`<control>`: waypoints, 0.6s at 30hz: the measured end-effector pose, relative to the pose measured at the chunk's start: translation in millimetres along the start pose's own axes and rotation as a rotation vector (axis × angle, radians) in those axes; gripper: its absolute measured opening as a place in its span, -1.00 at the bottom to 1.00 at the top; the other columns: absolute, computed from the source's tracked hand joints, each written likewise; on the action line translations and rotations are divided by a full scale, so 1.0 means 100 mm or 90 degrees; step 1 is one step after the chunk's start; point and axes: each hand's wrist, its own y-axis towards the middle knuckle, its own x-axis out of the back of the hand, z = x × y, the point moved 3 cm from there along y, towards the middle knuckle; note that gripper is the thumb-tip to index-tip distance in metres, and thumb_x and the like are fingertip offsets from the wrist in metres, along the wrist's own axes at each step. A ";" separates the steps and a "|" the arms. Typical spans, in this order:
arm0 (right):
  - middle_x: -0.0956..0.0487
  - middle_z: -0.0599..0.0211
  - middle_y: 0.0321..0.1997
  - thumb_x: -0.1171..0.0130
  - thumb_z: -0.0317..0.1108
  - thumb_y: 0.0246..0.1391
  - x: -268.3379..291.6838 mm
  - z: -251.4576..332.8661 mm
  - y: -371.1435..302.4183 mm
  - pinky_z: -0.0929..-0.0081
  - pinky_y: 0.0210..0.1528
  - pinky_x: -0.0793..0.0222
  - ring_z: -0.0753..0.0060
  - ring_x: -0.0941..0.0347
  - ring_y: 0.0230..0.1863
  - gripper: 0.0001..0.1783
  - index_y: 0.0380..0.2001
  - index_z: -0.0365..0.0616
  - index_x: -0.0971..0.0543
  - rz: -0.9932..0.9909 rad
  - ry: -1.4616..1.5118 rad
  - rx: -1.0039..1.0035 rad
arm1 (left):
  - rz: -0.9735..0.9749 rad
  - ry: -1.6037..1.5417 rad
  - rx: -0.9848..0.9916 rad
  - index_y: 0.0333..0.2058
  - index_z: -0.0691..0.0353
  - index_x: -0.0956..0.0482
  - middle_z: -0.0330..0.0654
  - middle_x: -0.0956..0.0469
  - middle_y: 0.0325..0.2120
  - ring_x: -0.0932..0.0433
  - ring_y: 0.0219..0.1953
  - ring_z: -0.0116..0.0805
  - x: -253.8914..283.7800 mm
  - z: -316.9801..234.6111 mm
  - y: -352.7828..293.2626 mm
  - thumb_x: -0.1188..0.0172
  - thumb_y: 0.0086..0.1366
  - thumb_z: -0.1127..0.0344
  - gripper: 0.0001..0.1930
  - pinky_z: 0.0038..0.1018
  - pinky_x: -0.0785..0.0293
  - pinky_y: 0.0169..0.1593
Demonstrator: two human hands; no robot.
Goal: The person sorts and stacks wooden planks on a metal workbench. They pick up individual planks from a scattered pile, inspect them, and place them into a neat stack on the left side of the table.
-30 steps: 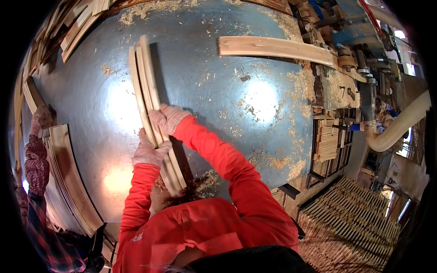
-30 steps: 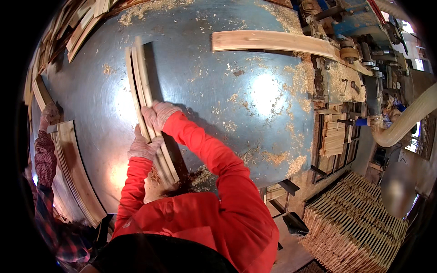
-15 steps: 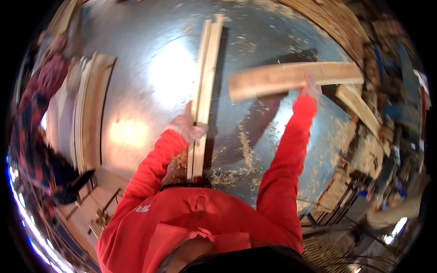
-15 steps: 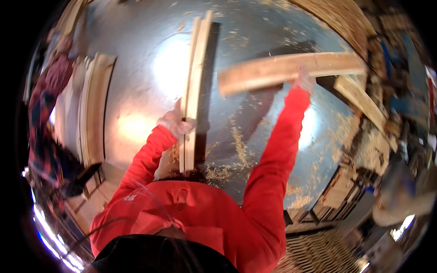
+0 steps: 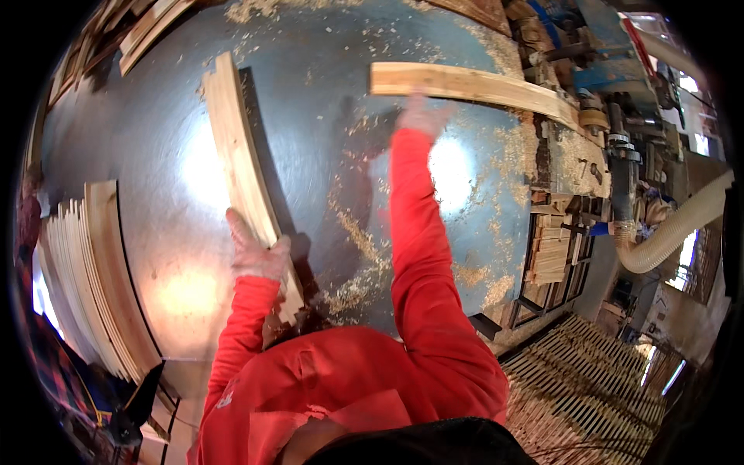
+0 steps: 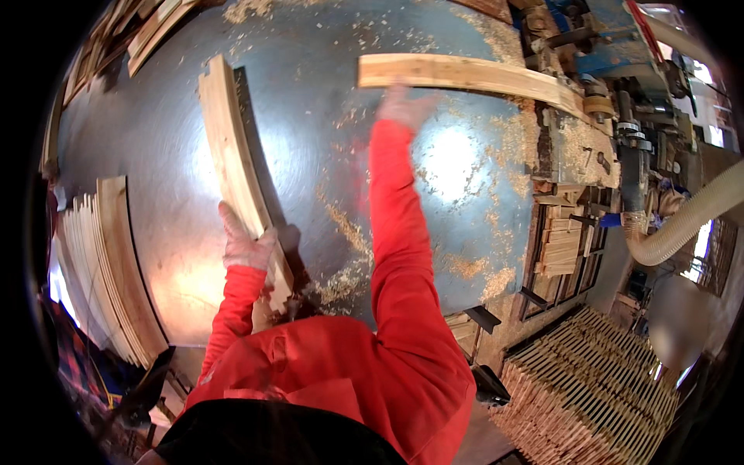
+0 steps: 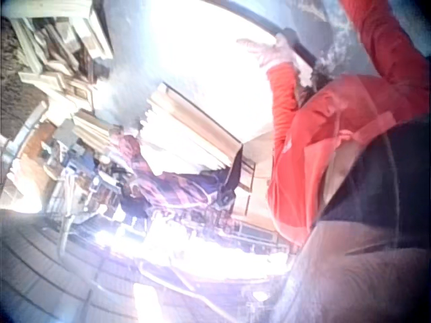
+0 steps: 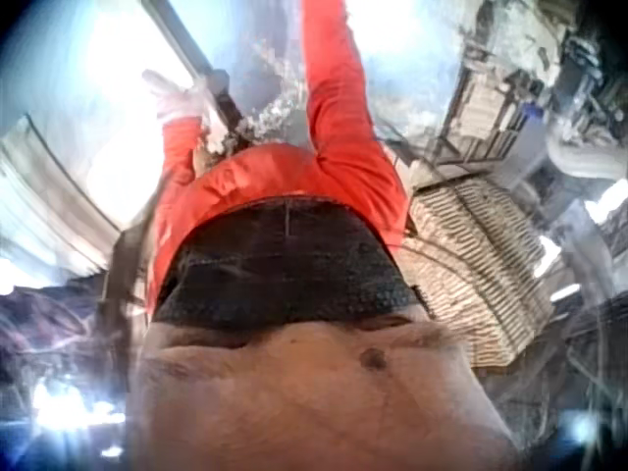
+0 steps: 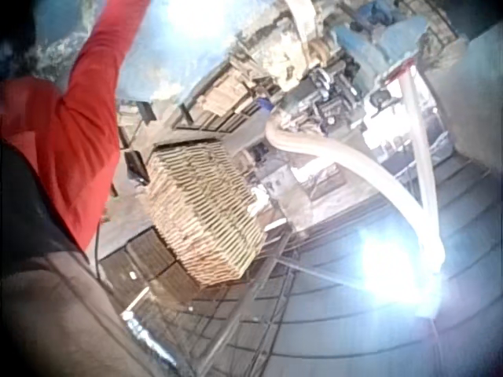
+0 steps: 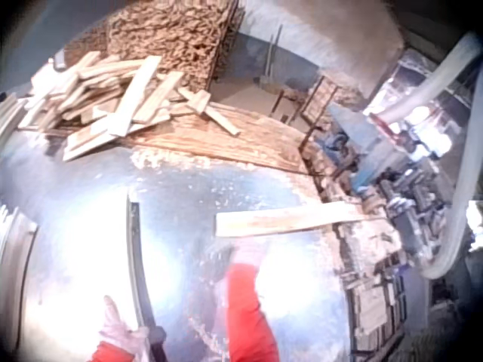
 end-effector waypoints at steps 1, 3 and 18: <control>-0.31 -0.18 0.25 -0.22 0.06 0.06 0.09 0.07 0.33 0.22 0.28 -0.20 -0.04 -0.33 0.21 0.01 0.32 -0.39 0.00 0.005 0.093 -0.195 | -0.031 -0.010 -0.024 0.37 0.14 0.46 0.18 -0.08 0.30 -0.47 0.06 0.10 -0.02 0.03 0.02 -0.34 -0.02 0.09 0.22 -0.27 -0.47 0.01; -0.40 -0.09 0.17 -0.25 -0.04 0.04 0.18 0.23 0.59 0.25 0.20 -0.30 -0.02 -0.41 0.10 -0.12 0.26 -0.34 -0.12 0.074 0.075 -0.316 | -0.111 0.047 -0.074 0.37 0.13 0.42 0.19 -0.17 0.26 -0.50 0.02 0.09 -0.11 0.17 0.03 -0.27 -0.01 0.12 0.16 -0.28 -0.49 -0.02; -0.58 -0.09 -0.15 0.10 0.20 0.12 0.01 0.95 -2.29 0.25 0.08 -0.35 0.02 -0.51 -0.08 -0.35 -0.04 -0.17 -0.50 0.962 -0.201 0.082 | -0.092 0.054 -0.239 0.37 0.16 0.38 0.20 0.08 0.35 -0.07 0.35 0.09 0.20 0.47 0.26 -0.39 0.02 0.04 0.20 -0.34 -0.21 0.28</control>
